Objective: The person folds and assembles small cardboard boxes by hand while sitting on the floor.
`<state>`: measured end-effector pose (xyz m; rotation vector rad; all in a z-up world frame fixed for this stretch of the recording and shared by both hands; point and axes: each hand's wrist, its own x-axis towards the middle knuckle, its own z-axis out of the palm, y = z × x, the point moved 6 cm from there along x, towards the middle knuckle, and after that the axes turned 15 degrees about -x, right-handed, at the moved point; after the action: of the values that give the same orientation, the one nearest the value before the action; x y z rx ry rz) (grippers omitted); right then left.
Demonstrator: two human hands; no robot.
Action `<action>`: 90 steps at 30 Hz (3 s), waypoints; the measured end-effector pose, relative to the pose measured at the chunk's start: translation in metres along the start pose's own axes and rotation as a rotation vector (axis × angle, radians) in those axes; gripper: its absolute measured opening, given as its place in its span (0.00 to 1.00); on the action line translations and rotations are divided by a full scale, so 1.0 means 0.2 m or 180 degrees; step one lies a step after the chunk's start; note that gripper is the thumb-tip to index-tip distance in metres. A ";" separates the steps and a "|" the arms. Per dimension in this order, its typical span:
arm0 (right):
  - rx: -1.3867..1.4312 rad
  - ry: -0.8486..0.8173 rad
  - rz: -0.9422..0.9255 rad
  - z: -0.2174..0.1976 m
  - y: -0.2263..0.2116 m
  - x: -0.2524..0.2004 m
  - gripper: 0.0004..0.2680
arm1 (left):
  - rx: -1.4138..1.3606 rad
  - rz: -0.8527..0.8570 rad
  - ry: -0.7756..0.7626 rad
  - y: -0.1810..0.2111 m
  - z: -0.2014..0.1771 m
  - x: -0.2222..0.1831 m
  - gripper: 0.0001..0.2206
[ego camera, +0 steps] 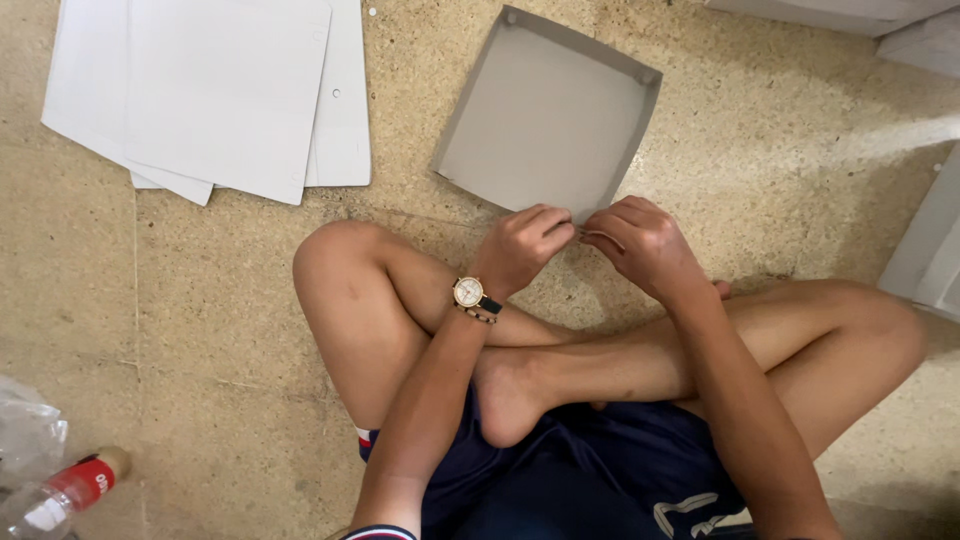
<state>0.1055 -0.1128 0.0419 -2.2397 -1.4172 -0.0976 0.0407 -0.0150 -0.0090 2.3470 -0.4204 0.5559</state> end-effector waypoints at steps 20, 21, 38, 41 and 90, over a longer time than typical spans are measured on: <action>0.0735 -0.0152 0.0336 -0.11 0.03 0.04 0.03 | -0.0015 0.0878 0.0695 0.21 -0.24 0.15 0.05; 0.0583 -0.0066 0.0217 -0.12 0.02 0.04 0.03 | 0.0001 0.0856 0.0727 0.21 -0.25 0.15 0.05; 0.0003 -0.0059 0.0088 -0.08 0.03 0.01 0.04 | -0.0331 0.0230 0.0835 0.19 -0.24 0.18 0.03; -0.0127 -0.0021 0.0060 -0.04 0.04 -0.02 0.04 | -0.0444 0.0141 0.0580 0.15 -0.20 0.15 0.02; -0.1206 -0.0471 0.0555 0.24 0.14 -0.27 0.03 | -0.0321 -0.0862 -0.0927 -0.19 0.45 -0.09 0.06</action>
<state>0.0963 -0.1462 -0.0266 -2.7215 -1.3606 -0.1562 0.0659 -0.0463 -0.0990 2.3415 -0.2464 0.0637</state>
